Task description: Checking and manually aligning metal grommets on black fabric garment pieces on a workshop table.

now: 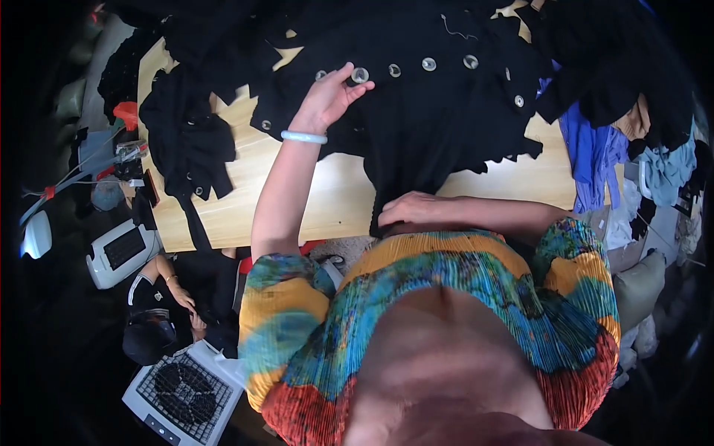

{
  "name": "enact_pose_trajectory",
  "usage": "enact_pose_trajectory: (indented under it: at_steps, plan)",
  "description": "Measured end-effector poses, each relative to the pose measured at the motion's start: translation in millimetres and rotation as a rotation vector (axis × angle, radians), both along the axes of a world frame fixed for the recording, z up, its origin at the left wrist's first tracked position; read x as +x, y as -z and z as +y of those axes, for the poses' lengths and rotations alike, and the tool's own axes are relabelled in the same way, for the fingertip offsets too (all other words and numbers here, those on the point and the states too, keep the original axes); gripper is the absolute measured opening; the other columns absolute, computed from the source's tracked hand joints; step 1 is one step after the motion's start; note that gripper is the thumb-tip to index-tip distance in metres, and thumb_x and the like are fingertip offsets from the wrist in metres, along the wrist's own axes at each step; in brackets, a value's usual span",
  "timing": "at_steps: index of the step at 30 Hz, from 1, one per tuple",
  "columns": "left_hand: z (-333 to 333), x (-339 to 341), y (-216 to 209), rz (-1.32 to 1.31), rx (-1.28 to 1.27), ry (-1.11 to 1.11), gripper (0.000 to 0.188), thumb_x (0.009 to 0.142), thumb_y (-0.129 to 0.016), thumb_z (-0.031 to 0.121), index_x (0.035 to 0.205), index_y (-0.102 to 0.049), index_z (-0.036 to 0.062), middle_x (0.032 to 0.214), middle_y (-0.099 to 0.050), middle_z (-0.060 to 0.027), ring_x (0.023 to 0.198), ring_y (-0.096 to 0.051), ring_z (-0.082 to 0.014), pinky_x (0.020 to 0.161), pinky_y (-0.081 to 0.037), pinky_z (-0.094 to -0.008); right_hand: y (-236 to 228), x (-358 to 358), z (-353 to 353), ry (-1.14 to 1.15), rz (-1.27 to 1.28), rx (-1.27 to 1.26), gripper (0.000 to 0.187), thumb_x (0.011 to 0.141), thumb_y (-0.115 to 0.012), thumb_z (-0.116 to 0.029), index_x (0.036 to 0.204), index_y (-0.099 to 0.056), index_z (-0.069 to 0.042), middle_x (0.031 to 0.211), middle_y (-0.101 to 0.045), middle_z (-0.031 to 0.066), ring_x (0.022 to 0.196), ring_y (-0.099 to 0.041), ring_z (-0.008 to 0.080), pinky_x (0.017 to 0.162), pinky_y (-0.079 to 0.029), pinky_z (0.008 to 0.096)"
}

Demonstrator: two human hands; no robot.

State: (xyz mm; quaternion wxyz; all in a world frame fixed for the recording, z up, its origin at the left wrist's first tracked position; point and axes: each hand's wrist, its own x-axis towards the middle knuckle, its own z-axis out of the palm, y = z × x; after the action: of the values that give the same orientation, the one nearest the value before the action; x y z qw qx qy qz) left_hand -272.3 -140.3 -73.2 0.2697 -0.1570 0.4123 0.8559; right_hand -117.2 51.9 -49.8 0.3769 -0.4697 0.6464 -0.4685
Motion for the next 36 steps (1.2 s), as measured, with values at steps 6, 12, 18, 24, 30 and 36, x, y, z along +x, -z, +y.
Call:
enact_pose_trajectory:
  at_steps: [6, 12, 18, 24, 30, 36]
  plan:
    - [30, 69, -26, 0.007, 0.119, -0.025, 0.008, 0.082, -0.056, 0.008, 0.081, -0.054, -0.0004, 0.082, -0.06, -0.0131, 0.083, -0.061, -0.0298, 0.07, -0.053, -0.0287, -41, -33, 20, 0.642, 0.292, 0.046, 0.017, 0.077, -0.054, -0.012, 0.089, -0.054, 0.0, 0.082, -0.054, 0.0148, 0.072, -0.056, 0.0299, 0.064, -0.046, 0.0349]
    - [66, 94, -40, 0.137, 0.017, -0.099, 0.016, 0.081, -0.058, 0.007, 0.07, -0.046, 0.01, 0.077, -0.058, -0.0036, 0.072, -0.056, -0.0103, 0.068, -0.045, -0.0231, -47, -46, 33, 1.079, 0.092, 0.069, 0.02, 0.079, -0.053, -0.006, 0.098, -0.053, -0.001, 0.083, -0.06, 0.0094, 0.076, -0.058, 0.0125, 0.067, -0.045, 0.0251]
    - [83, 91, -30, 0.336, -0.289, -0.163, 0.024, 0.078, -0.062, 0.01, 0.061, -0.046, 0.0085, 0.059, -0.047, 0.0041, 0.055, -0.041, -0.0024, 0.049, -0.031, -0.0184, -45, -50, 37, 1.145, 0.069, 0.187, 0.028, 0.077, -0.059, -0.014, 0.101, -0.053, 0.0, 0.092, -0.061, 0.0117, 0.087, -0.058, 0.0179, 0.076, -0.045, 0.0273]
    - [88, 91, -30, 0.475, -0.6, -0.1, 0.026, 0.078, -0.062, 0.013, 0.061, -0.045, 0.0035, 0.053, -0.041, 0.0055, 0.052, -0.031, -0.0016, 0.044, -0.025, -0.0203, -35, -58, 47, 1.14, 0.096, 0.181, 0.033, 0.075, -0.06, -0.02, 0.1, -0.056, 0.003, 0.092, -0.062, 0.0142, 0.082, -0.059, 0.0199, 0.076, -0.044, 0.0277]
    - [81, 94, -37, 0.565, -0.818, 0.014, 0.02, 0.078, -0.062, 0.015, 0.068, -0.051, 0.0007, 0.057, -0.047, 0.0034, 0.055, -0.037, -0.0024, 0.047, -0.031, -0.0197, -23, -75, 53, 0.994, -0.069, 0.222, 0.028, 0.077, -0.057, -0.016, 0.096, -0.057, 0.004, 0.09, -0.061, 0.009, 0.084, -0.056, 0.0138, 0.079, -0.042, 0.0245]
    - [70, 104, -39, 0.491, -0.637, 0.129, 0.026, 0.076, -0.064, 0.007, 0.097, -0.052, -0.0034, 0.08, -0.058, -0.0024, 0.074, -0.051, -0.0042, 0.065, -0.042, -0.0164, -14, -78, 48, 0.991, -0.338, 0.141, 0.018, 0.075, -0.057, -0.014, 0.088, -0.057, 0.0, 0.081, -0.058, 0.0014, 0.078, -0.051, 0.0074, 0.075, -0.039, 0.0207]
